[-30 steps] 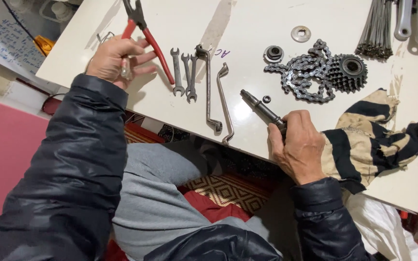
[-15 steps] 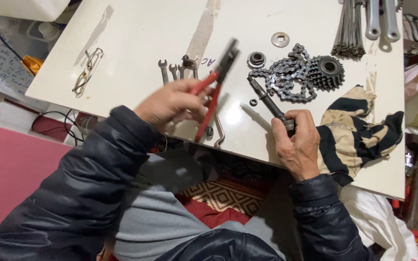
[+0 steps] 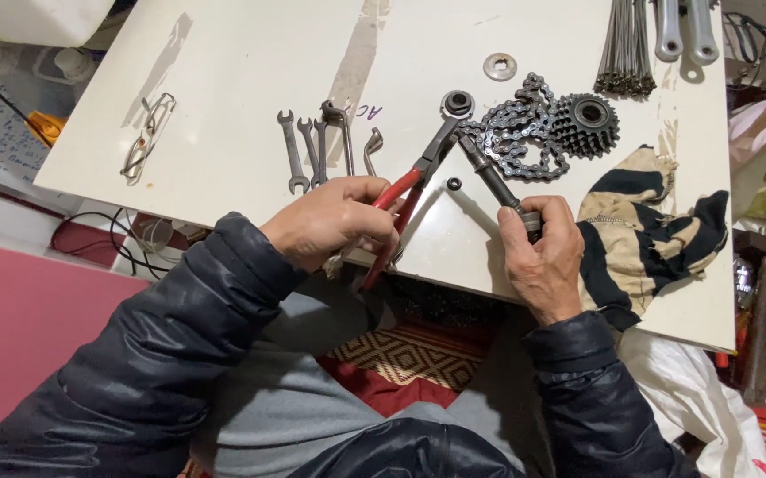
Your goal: The person is disassembling a bicycle axle, removing components like nuts and bearings using pliers and wrenches.
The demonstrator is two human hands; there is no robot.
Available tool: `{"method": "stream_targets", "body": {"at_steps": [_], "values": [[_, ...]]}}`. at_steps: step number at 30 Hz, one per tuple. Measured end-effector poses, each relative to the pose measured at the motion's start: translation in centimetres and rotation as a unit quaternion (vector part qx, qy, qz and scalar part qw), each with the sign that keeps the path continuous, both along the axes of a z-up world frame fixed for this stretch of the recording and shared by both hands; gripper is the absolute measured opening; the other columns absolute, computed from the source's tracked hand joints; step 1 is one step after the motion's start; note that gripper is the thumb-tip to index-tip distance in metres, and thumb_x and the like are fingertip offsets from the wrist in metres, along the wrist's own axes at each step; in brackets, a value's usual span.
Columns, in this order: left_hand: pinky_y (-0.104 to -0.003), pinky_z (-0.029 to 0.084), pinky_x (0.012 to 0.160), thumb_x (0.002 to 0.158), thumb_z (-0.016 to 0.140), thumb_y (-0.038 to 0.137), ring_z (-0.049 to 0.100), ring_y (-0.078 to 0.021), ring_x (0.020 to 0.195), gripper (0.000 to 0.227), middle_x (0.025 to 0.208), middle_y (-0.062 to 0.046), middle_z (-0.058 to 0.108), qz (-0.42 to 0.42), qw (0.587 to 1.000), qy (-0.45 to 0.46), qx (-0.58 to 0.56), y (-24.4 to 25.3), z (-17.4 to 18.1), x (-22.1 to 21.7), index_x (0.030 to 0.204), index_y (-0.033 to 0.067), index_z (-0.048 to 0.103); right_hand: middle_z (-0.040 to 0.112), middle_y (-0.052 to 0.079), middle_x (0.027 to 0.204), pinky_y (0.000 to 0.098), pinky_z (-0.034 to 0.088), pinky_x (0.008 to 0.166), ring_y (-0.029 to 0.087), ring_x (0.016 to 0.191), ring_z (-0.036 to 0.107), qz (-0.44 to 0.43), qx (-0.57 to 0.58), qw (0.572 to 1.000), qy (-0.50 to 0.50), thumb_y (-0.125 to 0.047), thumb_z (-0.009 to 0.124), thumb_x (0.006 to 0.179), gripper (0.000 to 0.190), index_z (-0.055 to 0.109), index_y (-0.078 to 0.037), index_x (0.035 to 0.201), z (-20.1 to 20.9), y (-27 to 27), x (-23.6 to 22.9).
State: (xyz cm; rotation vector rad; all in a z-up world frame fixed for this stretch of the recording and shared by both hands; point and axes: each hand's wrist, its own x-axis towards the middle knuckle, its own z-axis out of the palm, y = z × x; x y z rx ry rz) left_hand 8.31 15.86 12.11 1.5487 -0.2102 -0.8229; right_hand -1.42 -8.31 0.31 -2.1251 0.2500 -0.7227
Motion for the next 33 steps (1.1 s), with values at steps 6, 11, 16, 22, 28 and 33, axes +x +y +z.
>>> {"method": "stream_targets", "body": {"at_steps": [6,11,16,22,28,33], "values": [[-0.03,0.052,0.057,0.06,0.072,0.001,0.052,-0.0161,0.064,0.015,0.066,-0.005,0.046,-0.018,0.999,-0.021,0.036,0.3,-1.0,0.4,0.068,0.0034,0.06,0.055,0.015,0.079,0.0396,0.045,0.06,0.029,0.07,0.059,-0.001,0.03,0.999,0.015,-0.029,0.073,0.102,0.025,0.065,-0.005,0.101,-0.1,-0.3,-0.1],[-0.032,0.051,0.052,0.061,0.077,0.009,0.054,-0.0171,0.059,0.019,0.06,-0.007,0.051,-0.051,0.993,-0.044,0.092,-0.2,-2.1,1.0,0.068,0.0056,0.06,0.056,0.016,0.075,0.038,0.045,0.057,0.027,0.067,0.058,0.023,0.055,0.998,0.036,-0.026,0.075,0.1,0.024,0.067,-0.004,0.098,0.5,-0.2,-0.3],[-0.033,0.053,0.048,0.059,0.078,0.009,0.059,-0.0196,0.047,0.02,0.055,-0.008,0.051,-0.076,0.986,-0.063,0.133,-0.1,-1.5,0.9,0.066,0.0064,0.059,0.056,0.01,0.068,0.0334,0.044,0.052,0.019,0.063,0.055,0.056,0.106,0.988,0.094,-0.025,0.074,0.098,0.02,0.07,-0.005,0.097,1.4,-0.8,-0.3],[-0.037,0.057,0.064,0.063,0.08,0.016,0.066,-0.0226,0.067,0.018,0.069,-0.008,0.059,-0.106,0.976,-0.097,0.163,0.4,-2.8,1.8,0.074,0.0087,0.067,0.049,0.006,0.058,0.0275,0.04,0.047,0.013,0.054,0.049,0.052,0.189,0.969,0.149,-0.023,0.076,0.093,0.022,0.071,-0.002,0.093,3.2,-1.0,-0.3],[-0.045,0.057,0.084,0.065,0.069,0.01,0.072,-0.0321,0.091,0.025,0.088,-0.014,0.065,-0.124,0.971,-0.113,0.168,0.4,-2.5,1.1,0.089,0.0066,0.071,0.049,0.006,0.056,0.0249,0.037,0.049,0.013,0.054,0.046,0.031,0.249,0.961,0.113,-0.016,0.072,0.097,0.019,0.066,0.002,0.093,3.5,0.2,-0.5],[-0.038,0.054,0.077,0.068,0.067,0.007,0.067,-0.0264,0.084,0.028,0.086,-0.012,0.062,-0.097,0.98,-0.102,0.142,0.5,-2.6,0.5,0.095,0.0034,0.072,0.059,0.014,0.084,0.0321,0.046,0.056,0.023,0.068,0.057,0.015,0.031,0.999,0.013,-0.015,0.077,0.099,0.021,0.066,0.001,0.107,3.4,0.7,-0.7]]}}
